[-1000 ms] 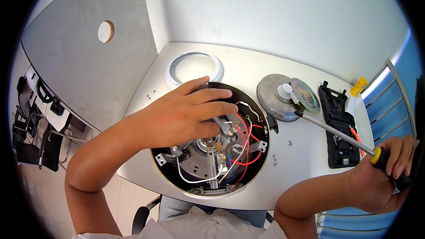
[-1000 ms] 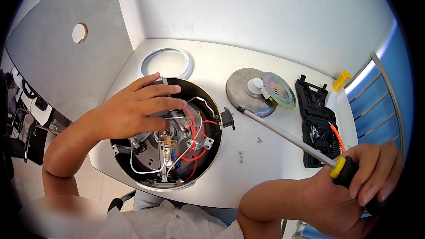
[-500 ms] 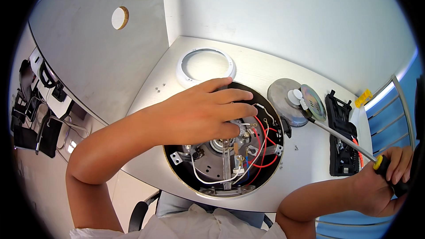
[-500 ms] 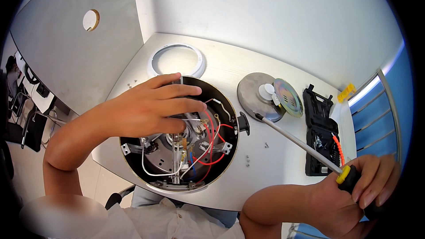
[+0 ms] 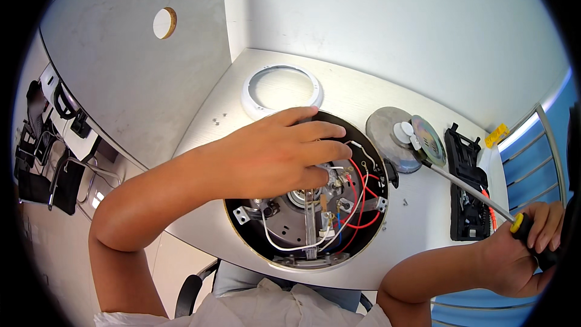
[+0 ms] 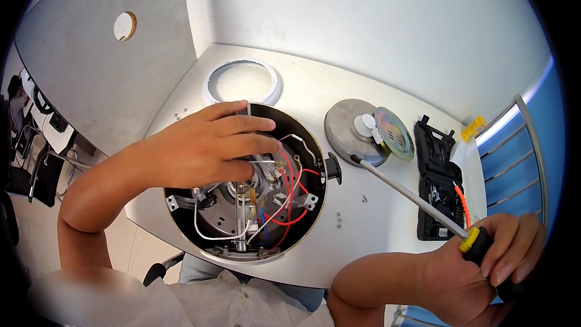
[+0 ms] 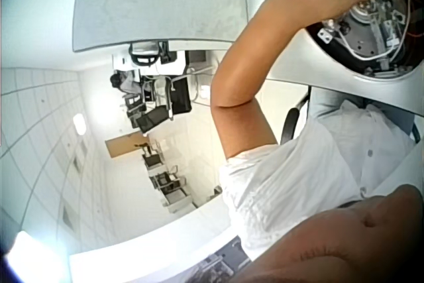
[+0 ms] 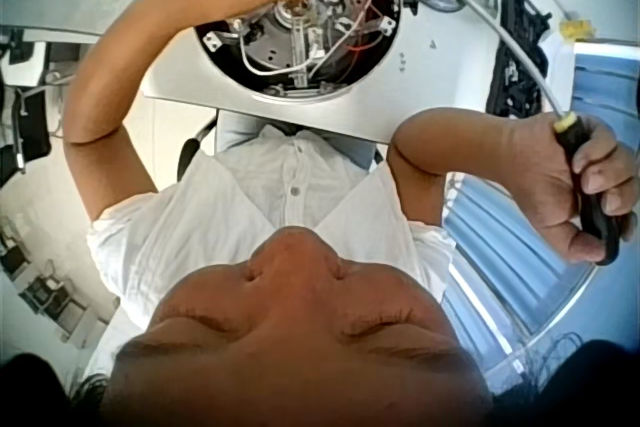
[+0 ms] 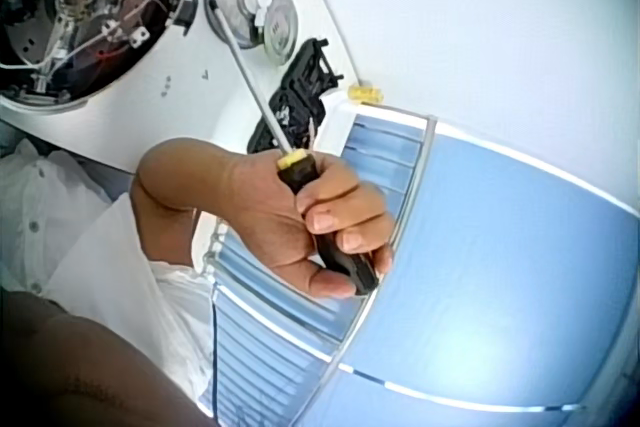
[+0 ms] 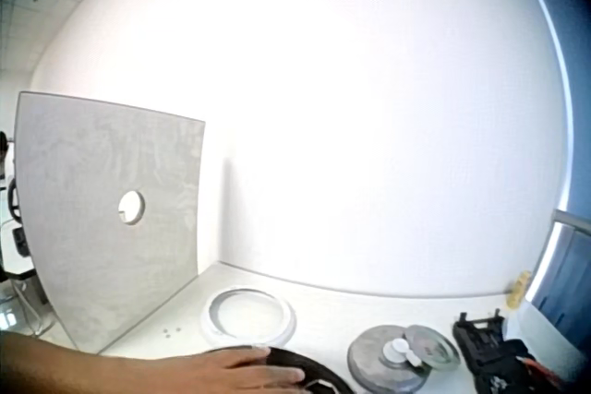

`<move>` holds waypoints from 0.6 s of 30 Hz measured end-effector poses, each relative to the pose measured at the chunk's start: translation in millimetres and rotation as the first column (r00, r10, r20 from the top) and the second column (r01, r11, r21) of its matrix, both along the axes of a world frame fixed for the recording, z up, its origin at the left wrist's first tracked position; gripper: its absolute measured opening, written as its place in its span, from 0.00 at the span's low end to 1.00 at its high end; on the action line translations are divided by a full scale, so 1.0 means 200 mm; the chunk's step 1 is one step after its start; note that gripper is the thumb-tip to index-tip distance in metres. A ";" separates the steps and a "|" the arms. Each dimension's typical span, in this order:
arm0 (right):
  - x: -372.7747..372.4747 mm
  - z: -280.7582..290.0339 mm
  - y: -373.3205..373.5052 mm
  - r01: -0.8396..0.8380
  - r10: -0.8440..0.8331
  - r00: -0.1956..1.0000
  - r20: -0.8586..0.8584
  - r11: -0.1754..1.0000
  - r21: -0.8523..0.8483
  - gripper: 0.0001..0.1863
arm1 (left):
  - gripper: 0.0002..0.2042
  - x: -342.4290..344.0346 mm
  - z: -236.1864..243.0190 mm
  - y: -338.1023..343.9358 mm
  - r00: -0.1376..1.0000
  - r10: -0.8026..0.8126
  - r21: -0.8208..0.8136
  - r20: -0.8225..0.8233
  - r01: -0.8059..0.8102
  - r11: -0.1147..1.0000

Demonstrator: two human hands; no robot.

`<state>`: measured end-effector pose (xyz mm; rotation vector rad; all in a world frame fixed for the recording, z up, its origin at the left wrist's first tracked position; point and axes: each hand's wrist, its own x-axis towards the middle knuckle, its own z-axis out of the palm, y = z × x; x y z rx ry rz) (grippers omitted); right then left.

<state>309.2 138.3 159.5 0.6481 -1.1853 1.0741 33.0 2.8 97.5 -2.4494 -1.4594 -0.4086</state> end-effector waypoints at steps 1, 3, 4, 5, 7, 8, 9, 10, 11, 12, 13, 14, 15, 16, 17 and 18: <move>0.00 0.00 0.00 -0.002 0.002 1.000 -0.003 1.000 -0.002 0.18 | 0.04 0.00 0.01 0.00 1.000 -0.001 0.003 -0.004 0.001 1.000; 0.01 0.00 0.02 0.034 -0.042 0.990 -0.131 0.997 -0.068 0.14 | 0.04 0.00 0.00 0.00 1.000 0.002 0.011 0.000 -0.002 1.000; 0.02 0.00 0.02 0.047 -0.067 0.979 -0.194 0.994 -0.102 0.12 | 0.04 0.00 0.00 0.00 1.000 0.004 0.016 0.001 -0.004 1.000; 0.01 0.00 0.02 0.043 -0.061 0.980 -0.191 0.994 -0.098 0.12 | 0.04 0.01 0.00 0.00 1.000 0.005 0.012 0.007 -0.005 1.000; 0.01 0.00 0.02 0.032 -0.049 0.982 -0.184 0.995 -0.090 0.12 | 0.04 0.01 -0.01 0.00 1.000 0.009 0.005 0.020 -0.009 1.000; 0.01 -0.01 0.02 0.037 -0.052 0.982 -0.181 0.995 -0.090 0.12 | 0.04 0.01 -0.01 0.00 1.000 0.014 0.007 0.025 -0.014 1.000; 0.01 -0.01 0.02 0.040 -0.056 0.982 -0.179 0.995 -0.089 0.12 | 0.04 0.01 -0.02 0.00 0.999 0.019 0.009 0.030 -0.019 1.000; 0.01 -0.01 0.02 0.043 -0.058 0.983 -0.176 0.995 -0.088 0.12 | 0.04 0.01 -0.02 -0.01 0.999 0.025 0.011 0.034 -0.025 1.000; 0.00 -0.01 0.02 0.031 -0.046 0.982 -0.182 0.996 -0.083 0.12 | 0.04 0.01 -0.02 -0.01 0.999 0.026 0.001 0.029 -0.026 1.000; -0.01 -0.01 0.01 0.018 -0.032 0.982 -0.188 0.997 -0.077 0.12 | 0.04 0.02 -0.02 -0.01 0.999 0.029 -0.007 0.023 -0.029 1.000; -0.01 0.00 0.01 0.004 -0.018 0.981 -0.194 0.997 -0.071 0.13 | 0.04 0.02 -0.01 -0.01 0.999 0.032 -0.015 0.018 -0.031 0.999; -0.01 -0.01 0.01 0.010 -0.016 0.992 -0.122 0.999 -0.044 0.14 | 0.04 0.02 -0.02 -0.01 0.999 0.030 -0.009 0.026 -0.029 1.000; 0.00 -0.01 0.00 0.013 -0.014 0.999 -0.050 1.000 -0.016 0.16 | 0.04 0.02 -0.02 -0.01 0.999 0.028 -0.002 0.033 -0.028 1.000; 0.01 -0.01 0.00 0.015 -0.015 1.000 0.022 1.000 0.013 0.19 | 0.05 0.02 -0.02 -0.02 0.999 0.027 0.004 0.041 -0.027 1.000; 0.00 -0.01 0.00 0.017 -0.017 1.000 0.019 1.000 0.018 0.19 | 0.04 0.02 -0.02 -0.02 0.999 0.024 -0.005 0.040 -0.023 1.000; 0.00 -0.01 0.00 0.020 -0.020 1.000 0.016 1.000 0.023 0.19 | 0.04 0.02 -0.02 -0.02 0.999 0.019 -0.016 0.039 -0.018 1.000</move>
